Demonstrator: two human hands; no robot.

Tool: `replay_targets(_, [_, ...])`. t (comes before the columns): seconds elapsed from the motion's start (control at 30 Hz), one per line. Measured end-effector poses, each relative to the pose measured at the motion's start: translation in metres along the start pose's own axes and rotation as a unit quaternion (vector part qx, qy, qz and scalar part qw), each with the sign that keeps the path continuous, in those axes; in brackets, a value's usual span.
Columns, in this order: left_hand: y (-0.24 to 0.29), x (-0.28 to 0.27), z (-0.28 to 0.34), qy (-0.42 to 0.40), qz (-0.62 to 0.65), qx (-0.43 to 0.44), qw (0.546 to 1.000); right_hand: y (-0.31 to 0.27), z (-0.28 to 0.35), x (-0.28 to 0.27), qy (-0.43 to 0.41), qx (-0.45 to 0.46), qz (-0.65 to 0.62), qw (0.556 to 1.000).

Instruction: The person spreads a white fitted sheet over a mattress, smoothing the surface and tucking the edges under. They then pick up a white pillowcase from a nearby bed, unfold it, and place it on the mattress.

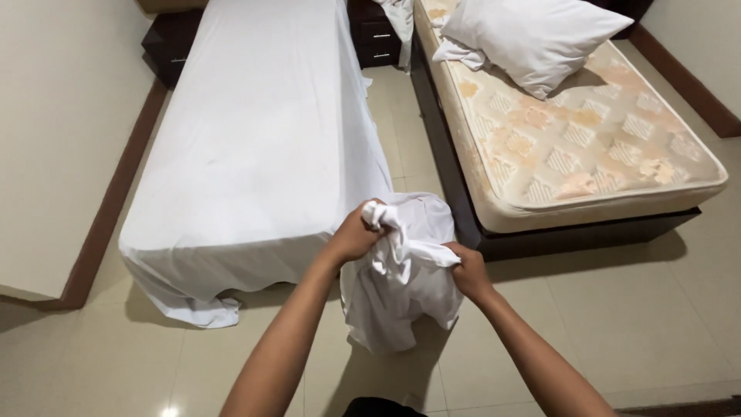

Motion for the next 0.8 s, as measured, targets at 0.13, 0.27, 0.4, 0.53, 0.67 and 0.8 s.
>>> replay_targets(0.13, [-0.002, -0.015, 0.0, 0.089, 0.127, -0.013, 0.988, -0.002, 0.023, 0.023, -0.152, 0.072, 0.025, 0.985])
replay_targets(0.27, [-0.01, -0.011, 0.004, 0.06, 0.188, -0.008, 0.98, -0.047, 0.024, 0.041, -0.292, -0.047, 0.121, 0.948])
replay_targets(0.4, [-0.007, -0.006, 0.018, -0.003, 0.193, 0.007, 0.981, -0.083, -0.01, 0.049, -0.236, -0.045, -0.106, 0.965])
replay_targets(0.53, [-0.027, -0.009, 0.023, -0.025, 0.226, 0.035, 0.973, -0.118, -0.017, 0.081, -0.317, 0.07, -0.127, 0.937])
replay_targets(0.67, [-0.028, -0.037, 0.031, -0.038, 0.252, -0.007, 0.967, -0.123, -0.017, 0.123, -0.4, 0.037, -0.059, 0.914])
replay_targets(0.8, [-0.031, -0.079, 0.032, -0.027, 0.281, -0.051, 0.958, -0.163, -0.033, 0.148, -0.377, -0.03, 0.048, 0.924])
Point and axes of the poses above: each hand's wrist, its own z-axis away from the middle knuckle, its own x-axis out of the palm, y = z × x, the point moved 6 cm from there along -z, towards the middle knuckle, and after that the axes turned 12 degrees about y, right-handed, at the moved point
